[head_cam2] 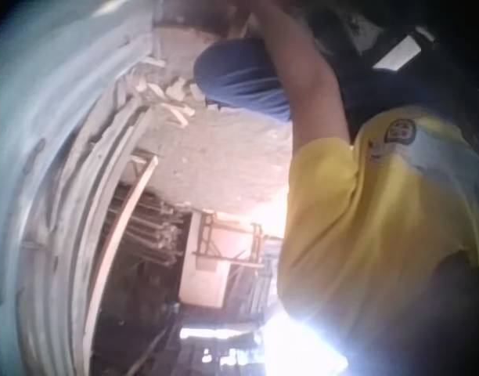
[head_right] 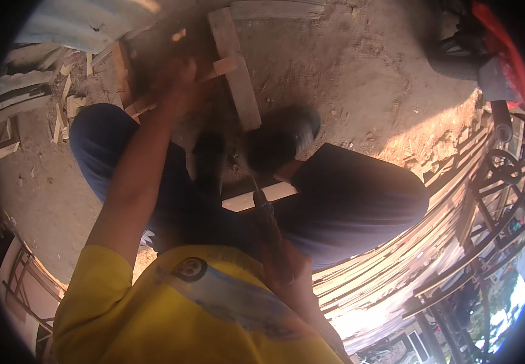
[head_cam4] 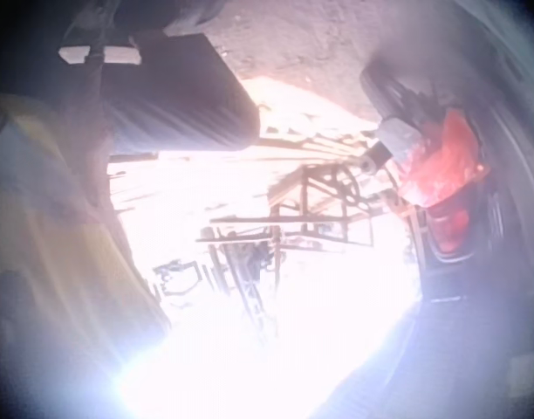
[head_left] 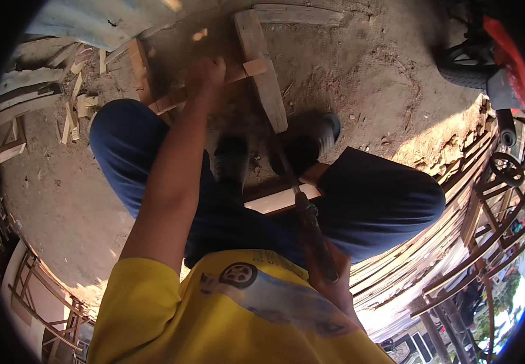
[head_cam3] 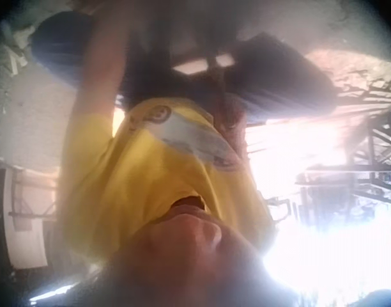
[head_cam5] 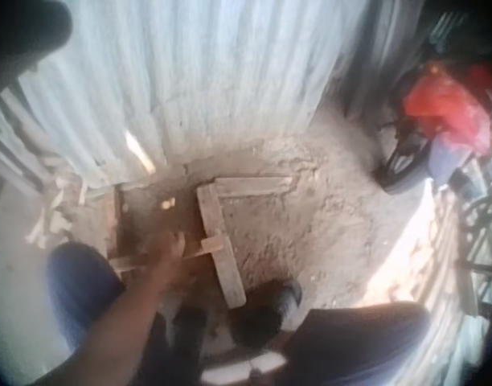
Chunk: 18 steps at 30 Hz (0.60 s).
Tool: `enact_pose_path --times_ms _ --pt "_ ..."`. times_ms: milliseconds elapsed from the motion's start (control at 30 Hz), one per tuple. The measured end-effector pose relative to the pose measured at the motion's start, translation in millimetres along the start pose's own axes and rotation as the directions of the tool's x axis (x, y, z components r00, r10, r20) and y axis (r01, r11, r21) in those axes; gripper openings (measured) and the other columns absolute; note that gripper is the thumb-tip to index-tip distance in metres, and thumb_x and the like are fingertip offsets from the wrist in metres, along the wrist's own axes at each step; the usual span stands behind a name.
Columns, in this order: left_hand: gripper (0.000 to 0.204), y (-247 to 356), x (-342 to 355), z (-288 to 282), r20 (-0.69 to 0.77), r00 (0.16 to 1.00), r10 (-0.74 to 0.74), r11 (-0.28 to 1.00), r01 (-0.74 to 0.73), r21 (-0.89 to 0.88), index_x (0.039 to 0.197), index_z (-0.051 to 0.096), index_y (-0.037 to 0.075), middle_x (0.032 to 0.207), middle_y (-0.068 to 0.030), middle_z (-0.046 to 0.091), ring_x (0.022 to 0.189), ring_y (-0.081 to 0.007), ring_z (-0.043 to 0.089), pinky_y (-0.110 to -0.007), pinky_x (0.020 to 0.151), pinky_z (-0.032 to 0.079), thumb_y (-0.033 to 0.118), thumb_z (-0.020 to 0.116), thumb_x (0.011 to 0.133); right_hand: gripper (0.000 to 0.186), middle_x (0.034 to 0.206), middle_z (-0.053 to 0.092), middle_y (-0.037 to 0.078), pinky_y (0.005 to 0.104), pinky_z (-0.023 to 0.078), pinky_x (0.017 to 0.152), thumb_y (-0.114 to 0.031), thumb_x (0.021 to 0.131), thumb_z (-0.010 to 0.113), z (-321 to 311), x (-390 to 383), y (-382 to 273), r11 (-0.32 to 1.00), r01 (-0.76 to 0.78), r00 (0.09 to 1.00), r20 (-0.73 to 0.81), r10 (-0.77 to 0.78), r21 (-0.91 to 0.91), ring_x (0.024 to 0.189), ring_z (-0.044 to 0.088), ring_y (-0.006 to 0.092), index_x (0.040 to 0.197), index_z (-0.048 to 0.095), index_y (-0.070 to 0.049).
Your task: The person sits on the ground and uses a hand saw to cut a small wooden plank that is held in place by a wooden frame. After cutting, the person lifts the plank to inspect the cut sections.
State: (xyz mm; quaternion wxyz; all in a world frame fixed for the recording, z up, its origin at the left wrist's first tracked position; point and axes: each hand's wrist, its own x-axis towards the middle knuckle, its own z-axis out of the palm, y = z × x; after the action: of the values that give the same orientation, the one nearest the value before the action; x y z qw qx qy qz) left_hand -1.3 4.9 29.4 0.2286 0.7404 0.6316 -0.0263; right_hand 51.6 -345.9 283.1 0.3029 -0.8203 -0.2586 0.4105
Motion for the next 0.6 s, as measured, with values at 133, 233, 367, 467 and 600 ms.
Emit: enact_pose_path --times_ms 133,233,367,467,600 --pt "0.053 -4 11 5 -0.003 0.998 -0.063 0.998 0.063 0.031 0.093 0.071 0.002 0.097 -0.0219 0.067 0.095 -0.0378 0.065 -0.047 0.086 0.049 0.04 0.035 0.089 0.009 0.055 0.051 0.003 0.0255 0.034 0.045 -0.004 0.088 0.06 9 18 -3 0.998 0.034 0.999 0.037 -0.036 0.046 0.053 0.044 0.0035 0.081 0.059 0.001" --pt "0.053 1 13 2 0.019 0.999 -0.036 0.999 0.037 -0.035 0.093 0.071 0.002 0.098 -0.0222 0.067 0.095 -0.0379 0.064 -0.047 0.087 0.049 0.04 0.035 0.09 0.007 0.056 0.053 0.004 0.0256 0.035 0.045 -0.003 0.088 0.059 15 29 -14 0.994 -0.03 0.998 0.051 0.025 0.107 0.053 0.047 0.0048 0.083 0.06 0.002" --pt "0.053 8 2 -5 0.03 0.998 -0.049 0.998 0.05 -0.031 0.095 0.071 0.002 0.099 -0.0223 0.067 0.096 -0.0386 0.064 -0.048 0.087 0.048 0.041 0.035 0.09 0.007 0.059 0.053 0.005 0.0256 0.035 0.046 -0.002 0.087 0.059 0 -14 -11 0.992 -0.008 1.0 -0.029 0.004 -0.126 0.053 0.046 0.0055 0.081 0.058 0.002" --pt "0.053 -4 7 -1 0.014 0.996 -0.084 0.996 0.084 -0.015 0.095 0.07 0.001 0.1 -0.0225 0.066 0.096 -0.0391 0.064 -0.049 0.088 0.048 0.041 0.036 0.09 0.005 0.061 0.055 0.007 0.0265 0.037 0.048 -0.002 0.087 0.059 -4 12 -1 0.999 0.045 0.997 0.06 -0.044 -0.013 0.055 0.049 0.0069 0.087 0.061 0.002" --pt "0.052 7 0 -7 -0.016 1.0 0.0 0.997 -0.001 -0.083 0.095 0.07 0.0 0.101 -0.0231 0.066 0.095 -0.0394 0.063 -0.049 0.088 0.047 0.04 0.036 0.09 0.009 0.062 0.056 0.007 0.0253 0.039 0.05 -0.004 0.089 0.058 15 45 -11 0.993 -0.099 0.985 0.148 0.089 0.061 0.057 0.05 0.0071 0.093 0.063 0.002"
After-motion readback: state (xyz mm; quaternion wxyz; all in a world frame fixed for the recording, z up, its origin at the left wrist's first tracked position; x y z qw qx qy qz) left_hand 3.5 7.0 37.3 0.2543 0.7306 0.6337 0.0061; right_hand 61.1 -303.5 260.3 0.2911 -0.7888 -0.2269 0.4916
